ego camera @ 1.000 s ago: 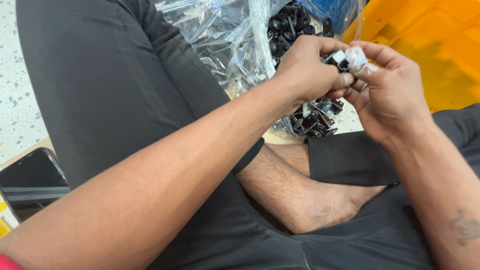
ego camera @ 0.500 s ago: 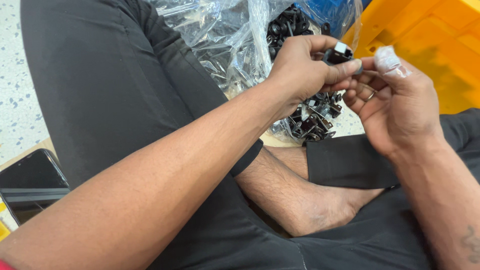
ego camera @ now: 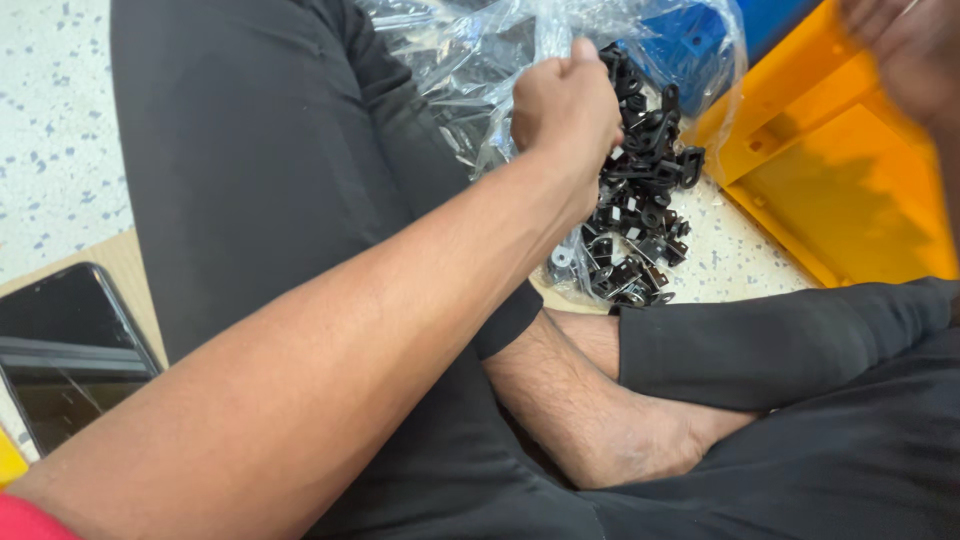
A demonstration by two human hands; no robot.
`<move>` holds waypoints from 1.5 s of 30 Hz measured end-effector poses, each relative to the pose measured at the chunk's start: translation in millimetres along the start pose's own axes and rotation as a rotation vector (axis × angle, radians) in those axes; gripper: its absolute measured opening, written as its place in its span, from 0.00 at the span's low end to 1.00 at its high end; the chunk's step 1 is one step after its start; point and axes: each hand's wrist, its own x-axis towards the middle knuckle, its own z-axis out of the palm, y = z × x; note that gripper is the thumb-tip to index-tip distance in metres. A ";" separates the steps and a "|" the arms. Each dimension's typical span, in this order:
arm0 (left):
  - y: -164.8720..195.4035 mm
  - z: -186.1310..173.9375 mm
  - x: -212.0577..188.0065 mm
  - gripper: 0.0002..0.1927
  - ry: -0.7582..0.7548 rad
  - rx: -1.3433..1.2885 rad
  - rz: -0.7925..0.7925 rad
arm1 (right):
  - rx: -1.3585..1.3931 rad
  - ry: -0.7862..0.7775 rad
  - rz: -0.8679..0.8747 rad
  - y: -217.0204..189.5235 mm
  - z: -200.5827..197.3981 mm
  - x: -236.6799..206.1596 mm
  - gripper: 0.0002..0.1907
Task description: The person sits on the floor and repeatedly picks up small black metal parts from a plastic bag. They wipe each part with a white cloth and place it on a cardboard sheet. The person continues this process for multiple parts throughout the clip.
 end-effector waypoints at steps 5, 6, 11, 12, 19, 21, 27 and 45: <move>9.2 -2.4 2.4 0.23 0.134 -0.078 -0.055 | -0.445 0.001 0.365 72.0 33.7 -66.9 0.14; 8.9 -2.0 1.5 0.24 0.104 -0.074 -0.049 | -0.619 -0.054 0.369 80.6 35.8 -79.0 0.18; 0.6 2.2 -2.0 0.30 -0.012 -0.024 -0.009 | -1.100 -0.158 0.171 97.2 41.0 -78.5 0.25; -1.6 2.4 -2.1 0.30 -0.030 -0.014 -0.008 | -1.116 -0.188 0.157 99.2 44.6 -73.6 0.27; -13.4 0.4 -0.1 0.25 -0.102 0.015 -0.027 | -1.030 -0.171 0.387 97.5 50.9 -78.1 0.33; -16.8 0.8 -1.1 0.24 -0.134 0.019 -0.020 | -0.948 -0.174 0.434 98.3 50.7 -80.2 0.30; -22.0 -0.9 -5.3 0.20 -0.196 0.057 -0.074 | -1.004 -0.232 0.476 111.5 49.8 -77.3 0.20; -49.0 7.6 -6.5 0.26 -0.325 0.540 0.776 | 0.165 0.067 0.536 34.9 46.6 -110.0 0.09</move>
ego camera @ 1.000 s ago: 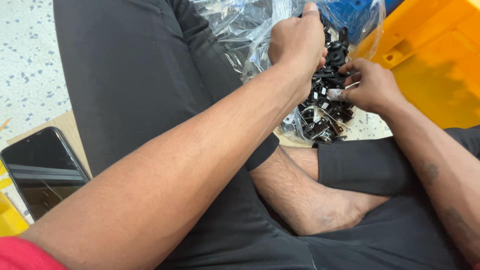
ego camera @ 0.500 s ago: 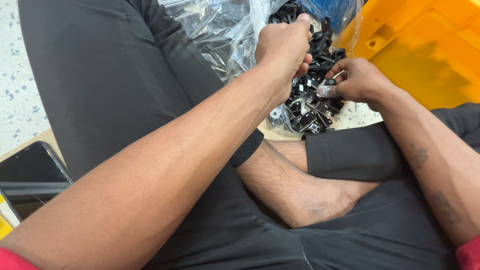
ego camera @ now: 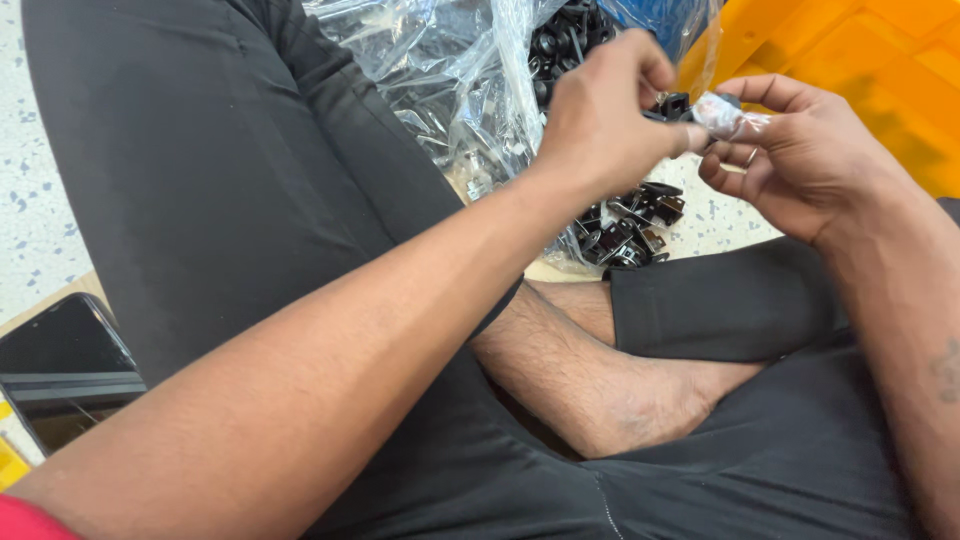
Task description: The person sits on the floor and repeatedly picks up small black metal parts from a plastic bag. They wipe each part with a white cloth and place it on a cardboard sheet. The person continues this process for multiple parts throughout the clip.
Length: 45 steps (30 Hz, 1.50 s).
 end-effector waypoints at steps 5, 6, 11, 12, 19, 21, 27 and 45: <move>1.5 -2.1 -13.4 0.28 -0.040 0.001 0.341 | 0.070 -0.127 -0.060 10.8 8.3 -7.1 0.08; 2.0 -3.0 -13.2 0.27 -0.044 -0.009 0.326 | 0.087 -0.136 -0.054 11.5 10.2 -6.7 0.08; 6.2 -3.7 -4.9 0.14 -0.042 0.009 0.092 | 0.240 -0.179 -0.039 8.5 11.9 -6.4 0.10; 7.4 -3.6 -2.9 0.13 -0.022 0.001 0.031 | 0.273 -0.182 -0.033 8.7 11.9 -6.6 0.10; 15.2 -12.1 -1.0 0.08 -0.053 -0.336 -0.544 | 0.276 -0.260 0.024 9.5 20.7 -8.2 0.14; 16.7 -14.7 -0.7 0.08 -0.047 -0.421 -0.607 | 0.262 -0.208 0.064 8.7 24.3 -9.8 0.16; 18.7 -14.3 -0.4 0.07 -0.031 -0.309 -0.568 | 0.377 -0.241 -0.002 12.5 27.6 -8.5 0.11; 17.7 -19.1 7.4 0.07 -0.034 -0.414 -0.645 | -0.620 0.067 -0.710 -2.9 47.0 -30.8 0.16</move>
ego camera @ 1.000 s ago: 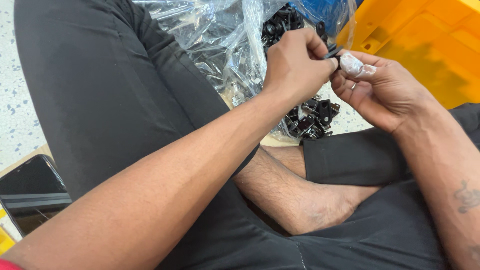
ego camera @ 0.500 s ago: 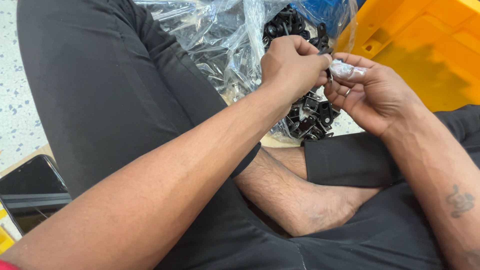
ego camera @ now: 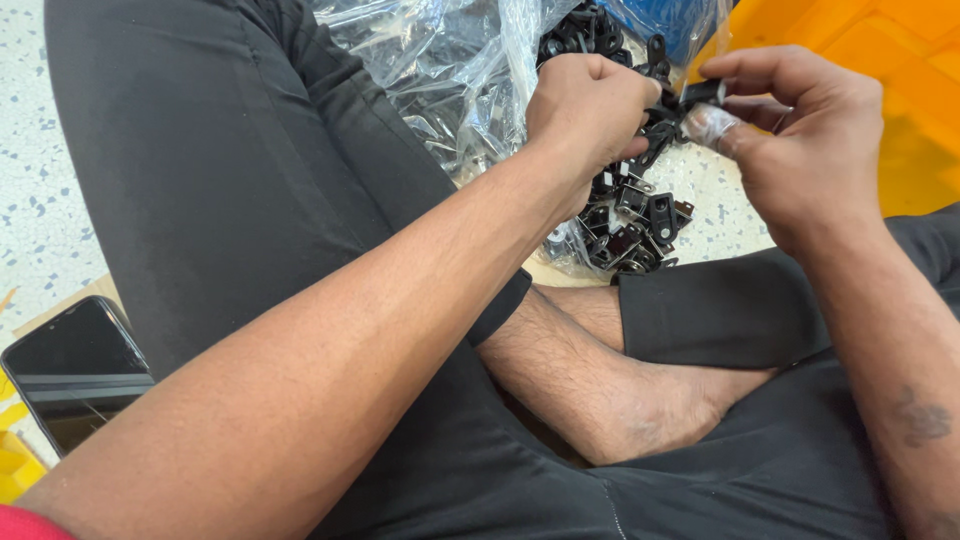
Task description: The person sits on the floor and repeatedly picks up small black metal parts from a plastic bag. They wipe each part with a white cloth and place it on a cardboard sheet. The person continues this process for multiple parts throughout the clip.
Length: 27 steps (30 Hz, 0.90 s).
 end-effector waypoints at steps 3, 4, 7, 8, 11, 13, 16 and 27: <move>-3.4 0.9 2.5 0.08 -0.021 -0.028 -0.004 | -0.161 -0.049 0.051 -4.8 -1.3 -0.5 0.16; -5.7 0.5 3.3 0.09 -0.023 -0.015 -0.005 | -0.141 -0.049 0.030 -6.3 -0.4 -0.3 0.16; -12.6 1.7 9.4 0.14 -0.106 -0.059 0.117 | 0.046 -0.038 0.052 -9.4 0.7 -0.8 0.17; -15.1 2.6 12.1 0.16 -0.147 -0.087 0.178 | 0.193 -0.025 0.120 -9.1 0.6 -1.7 0.16; -21.1 7.3 20.5 0.17 -0.266 -0.171 0.297 | 0.511 0.075 0.282 -6.0 -3.7 -6.2 0.15; -24.0 8.6 23.8 0.16 -0.284 -0.183 0.250 | 0.609 0.096 0.287 -2.1 -5.6 -10.1 0.14; -24.8 8.8 24.5 0.16 -0.347 -0.288 0.099 | 0.629 0.036 0.185 1.9 -6.2 -13.5 0.11; -14.3 4.6 9.8 0.14 -0.055 0.313 0.912 | 1.063 -0.099 0.719 6.7 -13.9 -5.5 0.11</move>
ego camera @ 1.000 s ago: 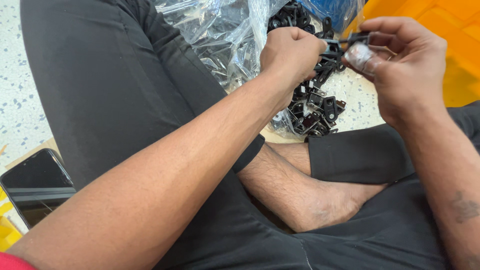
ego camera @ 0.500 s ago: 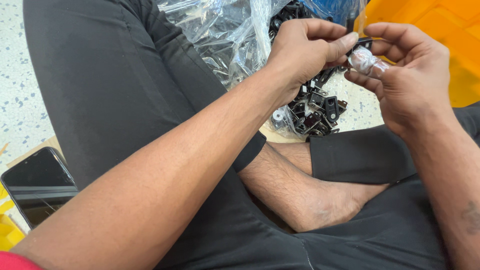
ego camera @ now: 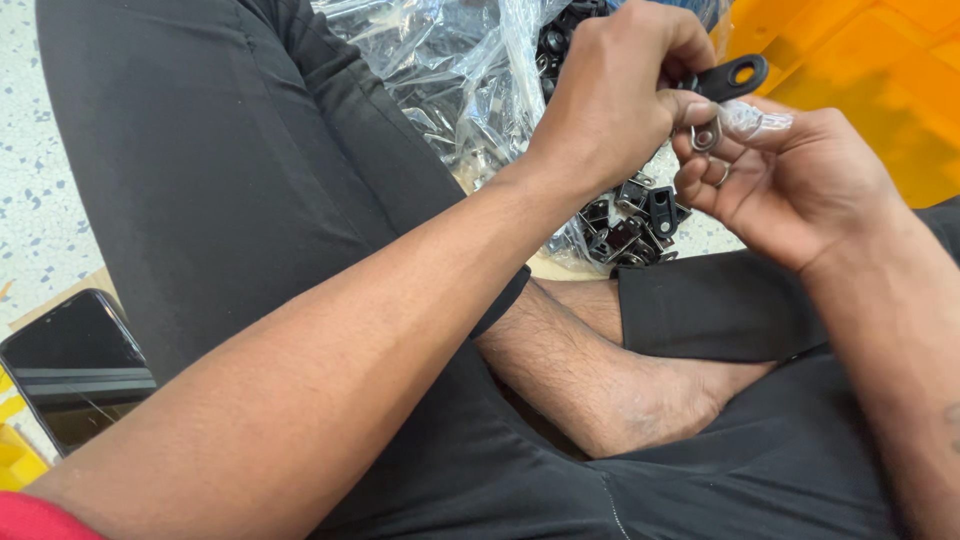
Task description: The person sits on the floor and repeatedly picks up small black metal parts from a plastic bag. They wipe each part with a white cloth and place it on a cardboard sheet. The person continues this process for multiple parts throughout the clip.
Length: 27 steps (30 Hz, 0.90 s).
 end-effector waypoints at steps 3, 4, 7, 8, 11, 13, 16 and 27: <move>8.1 -3.9 -0.9 0.13 -0.048 0.068 -0.007 | 0.021 0.105 0.082 -0.1 -5.1 1.9 0.12; 10.9 -4.3 -1.3 0.14 -0.026 0.061 -0.012 | -0.018 0.065 0.019 0.9 -5.4 2.1 0.11; 14.7 -3.4 3.3 0.16 -0.078 0.037 -0.437 | -0.196 0.036 -0.196 3.9 -0.7 0.7 0.09; 13.7 -3.1 5.1 0.20 -0.121 0.030 -0.647 | -0.288 0.092 -0.283 5.1 2.9 -0.6 0.10; 4.0 -4.7 6.8 0.31 -0.117 -0.603 -1.080 | -0.624 0.161 -0.573 11.2 18.1 -4.4 0.12; -4.5 -4.9 7.9 0.29 -0.202 -0.819 -1.058 | -0.869 0.182 -0.745 11.6 26.8 -8.0 0.12; -13.7 -5.5 10.1 0.25 -0.264 -0.972 -1.041 | -1.096 0.215 -0.872 10.8 34.0 -12.7 0.10; -8.9 -3.3 7.9 0.15 -0.200 -0.581 -0.672 | -0.670 0.202 -0.800 22.8 34.2 -7.8 0.12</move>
